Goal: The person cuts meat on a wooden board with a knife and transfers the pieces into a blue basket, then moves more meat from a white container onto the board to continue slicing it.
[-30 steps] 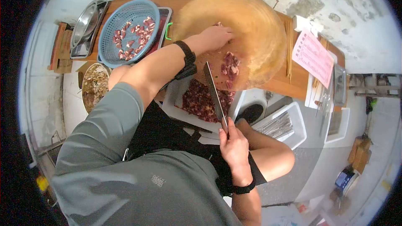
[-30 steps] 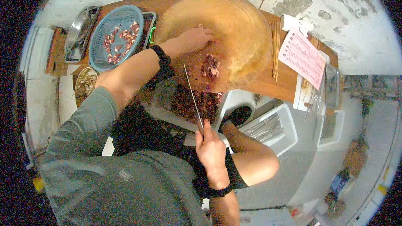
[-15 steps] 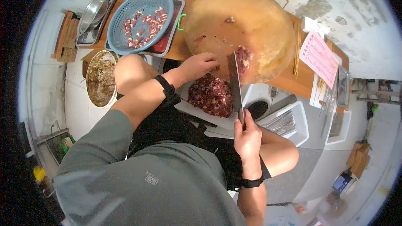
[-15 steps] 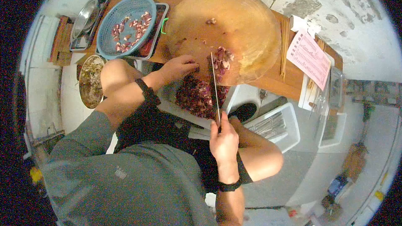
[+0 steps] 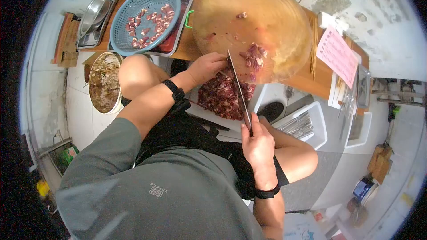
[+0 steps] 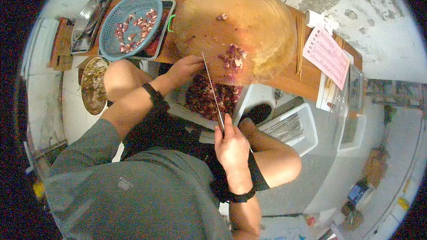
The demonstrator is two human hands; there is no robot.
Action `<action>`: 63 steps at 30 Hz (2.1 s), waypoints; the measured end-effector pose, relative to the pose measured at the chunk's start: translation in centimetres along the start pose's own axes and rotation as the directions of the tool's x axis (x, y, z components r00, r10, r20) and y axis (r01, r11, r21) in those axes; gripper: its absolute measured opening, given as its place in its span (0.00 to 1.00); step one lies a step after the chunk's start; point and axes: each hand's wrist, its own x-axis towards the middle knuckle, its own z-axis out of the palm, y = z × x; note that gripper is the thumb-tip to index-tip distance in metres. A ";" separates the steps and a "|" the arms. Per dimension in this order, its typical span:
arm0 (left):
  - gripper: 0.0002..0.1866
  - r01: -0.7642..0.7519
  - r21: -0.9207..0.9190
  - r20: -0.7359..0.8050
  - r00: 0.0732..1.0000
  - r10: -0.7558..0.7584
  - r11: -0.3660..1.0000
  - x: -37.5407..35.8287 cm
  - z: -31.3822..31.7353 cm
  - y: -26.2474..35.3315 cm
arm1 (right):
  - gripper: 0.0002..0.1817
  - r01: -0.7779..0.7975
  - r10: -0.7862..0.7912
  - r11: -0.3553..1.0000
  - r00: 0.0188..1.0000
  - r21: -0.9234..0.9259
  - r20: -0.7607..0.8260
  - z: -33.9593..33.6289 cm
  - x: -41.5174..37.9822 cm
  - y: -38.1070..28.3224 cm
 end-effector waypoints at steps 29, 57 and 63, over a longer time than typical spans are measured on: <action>0.11 0.076 0.113 0.091 0.992 -0.086 0.991 1.4 -0.8 0.3 | 0.22 -0.060 0.075 0.994 0.981 0.090 -0.178 2.4 3.7 2.1; 0.15 -0.221 0.218 0.044 0.975 0.217 0.951 4.7 -0.6 -1.9 | 0.22 -0.188 0.210 0.926 0.977 0.328 -0.032 0.7 1.2 2.3; 0.10 -0.096 0.144 0.070 0.994 0.087 0.985 1.2 -0.9 0.5 | 0.23 -0.128 0.133 0.950 0.991 0.286 0.002 0.6 1.1 1.0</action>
